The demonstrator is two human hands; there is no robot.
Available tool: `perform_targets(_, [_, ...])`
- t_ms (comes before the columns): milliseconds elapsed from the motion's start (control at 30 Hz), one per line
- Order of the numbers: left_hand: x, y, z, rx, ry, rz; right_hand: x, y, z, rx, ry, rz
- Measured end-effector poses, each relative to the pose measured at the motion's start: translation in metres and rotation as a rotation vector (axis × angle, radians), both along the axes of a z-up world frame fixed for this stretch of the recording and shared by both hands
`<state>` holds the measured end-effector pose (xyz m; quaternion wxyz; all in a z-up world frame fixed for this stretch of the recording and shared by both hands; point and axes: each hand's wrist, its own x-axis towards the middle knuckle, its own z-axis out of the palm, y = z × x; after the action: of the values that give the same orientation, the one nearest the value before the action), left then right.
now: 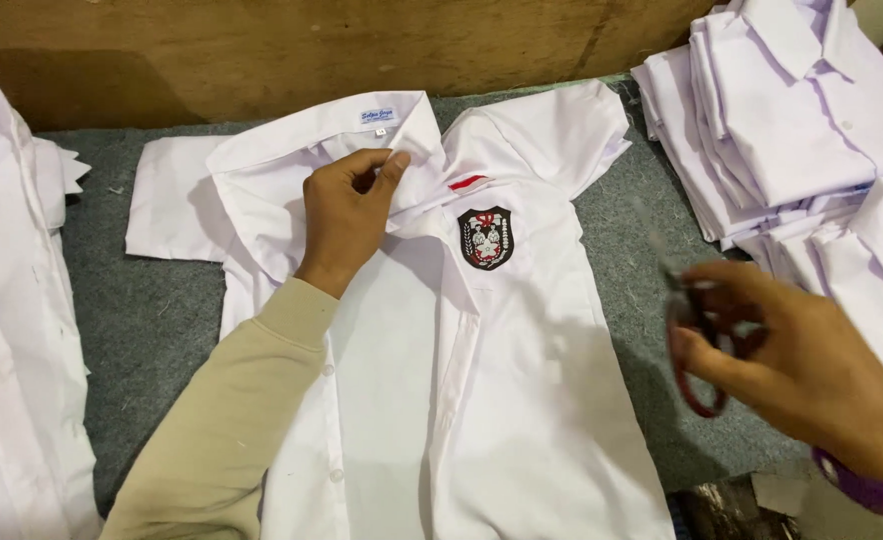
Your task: Trimming loose threads from a white shirt using scissors and folding the collar for inspection.
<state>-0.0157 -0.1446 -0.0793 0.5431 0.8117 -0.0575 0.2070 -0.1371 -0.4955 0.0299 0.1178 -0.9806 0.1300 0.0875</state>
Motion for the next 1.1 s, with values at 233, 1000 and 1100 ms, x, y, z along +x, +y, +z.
perform_targets(233, [0.015, 0.012, -0.025, -0.315, 0.163, -0.054, 0.102, 0.110, -0.036, 1.099, 0.118, 0.779])
perform_targets(1000, [0.009, 0.005, -0.011, -0.304, 0.047, -0.197, 0.162, 0.106, -0.113, 1.726, 0.323, 0.770])
perform_targets(1100, [0.006, 0.003, -0.008, -0.200, -0.040, -0.219, 0.165, 0.100, -0.118, 1.818, 0.345, 0.714])
